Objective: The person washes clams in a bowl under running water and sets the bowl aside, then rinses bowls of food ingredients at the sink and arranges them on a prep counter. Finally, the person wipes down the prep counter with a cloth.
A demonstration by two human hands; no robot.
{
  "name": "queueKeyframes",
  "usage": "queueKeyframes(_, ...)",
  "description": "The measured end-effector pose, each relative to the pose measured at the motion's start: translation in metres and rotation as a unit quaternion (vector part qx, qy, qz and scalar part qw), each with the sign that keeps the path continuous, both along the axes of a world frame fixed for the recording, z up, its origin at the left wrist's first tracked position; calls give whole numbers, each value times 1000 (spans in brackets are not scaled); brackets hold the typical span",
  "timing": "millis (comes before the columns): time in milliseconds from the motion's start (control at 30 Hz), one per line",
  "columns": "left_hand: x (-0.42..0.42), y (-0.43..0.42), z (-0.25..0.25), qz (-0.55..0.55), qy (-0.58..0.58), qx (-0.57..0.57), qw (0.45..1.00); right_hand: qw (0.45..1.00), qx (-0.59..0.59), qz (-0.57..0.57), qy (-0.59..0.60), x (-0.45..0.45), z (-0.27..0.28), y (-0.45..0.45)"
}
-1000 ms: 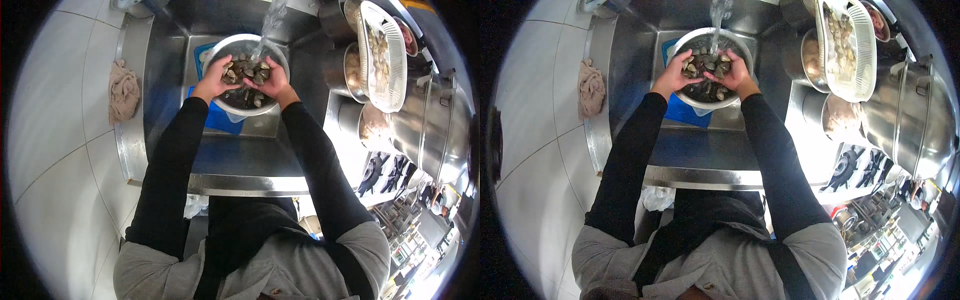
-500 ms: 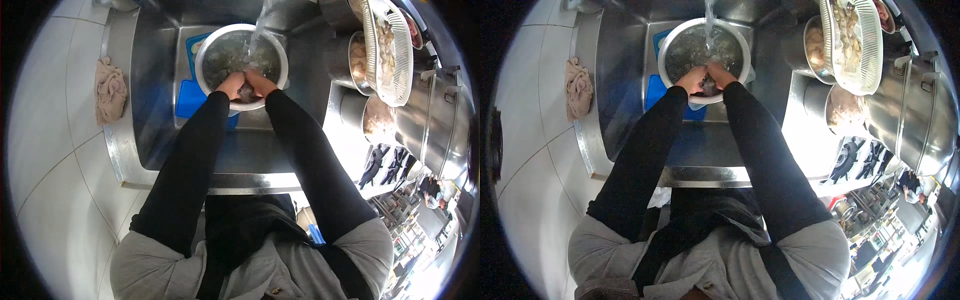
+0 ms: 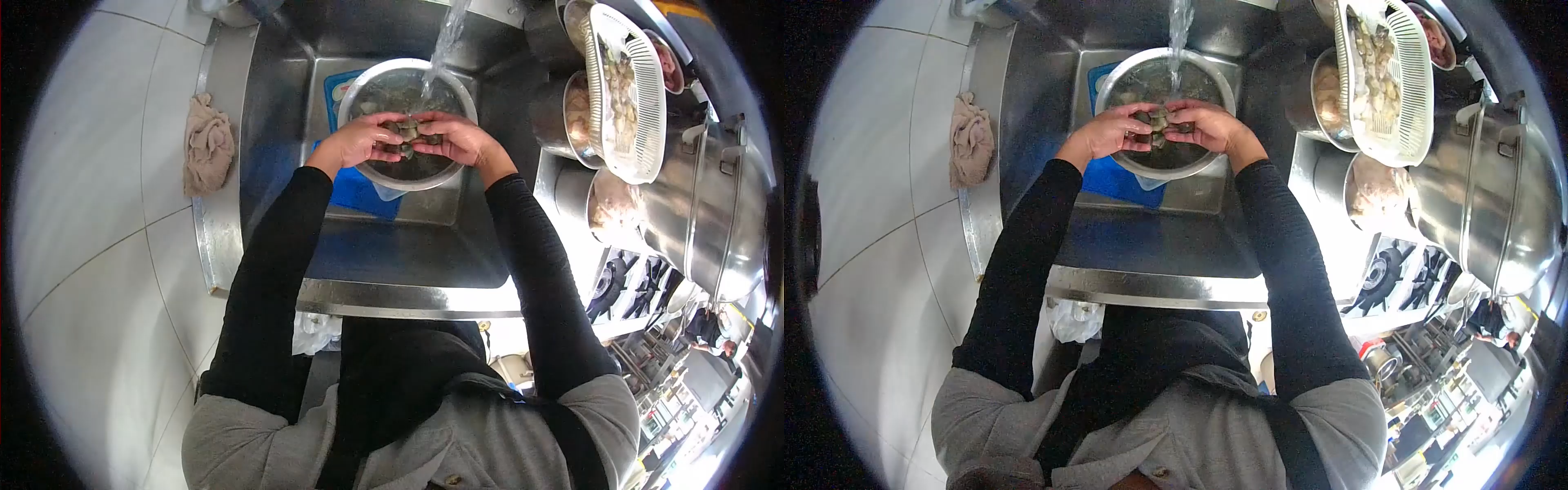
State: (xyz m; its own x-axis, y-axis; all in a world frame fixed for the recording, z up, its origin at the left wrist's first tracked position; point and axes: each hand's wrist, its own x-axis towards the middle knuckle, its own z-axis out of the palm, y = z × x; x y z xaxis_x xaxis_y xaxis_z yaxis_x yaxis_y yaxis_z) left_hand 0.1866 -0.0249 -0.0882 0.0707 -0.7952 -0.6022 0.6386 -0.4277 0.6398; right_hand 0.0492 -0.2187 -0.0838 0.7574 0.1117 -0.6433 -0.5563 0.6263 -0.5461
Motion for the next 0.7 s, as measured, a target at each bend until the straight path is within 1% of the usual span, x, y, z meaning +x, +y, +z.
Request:
queueKeyframes(33, -1, -1, 6, 1, -30, -5, 1000, 1000, -10, -6, 2, 1, 5, 0)
queueKeyframes(100, -5, -2, 23, 12, -71, 28, 997, 999, -32, -17, 6, 2, 16, 1)
queueKeyframes(133, -6, -4, 31, 18, -91, 45, 995, 999, -25, -17, 12, 2, 23, 1)
queueKeyframes(200, -6, -4, 31, 34, -60, 49, 996, 1000, -9, -17, 23, 1, 35, 0)
queueKeyframes(233, -6, -3, 30, 41, -44, 51, 997, 999, -20, -21, 18, 0, 36, 0)
queueKeyframes(333, -17, 0, 37, 81, -60, -36, 994, 998, -53, -35, -11, -5, 39, 1)
queueKeyframes(433, -21, -3, 48, 53, -103, -40, 992, 994, -77, -52, -58, -13, 46, 3)
queueKeyframes(533, -23, -5, 55, 73, -83, 9, 994, 990, -77, -74, -90, -19, 51, 3)
queueKeyframes(600, -28, -7, 56, 122, -88, -10, 989, 987, -80, -84, -108, -23, 59, 1)
queueKeyframes(700, -33, -8, 55, 178, -86, -58, 978, 962, -255, 18, -94, -28, 76, 6)
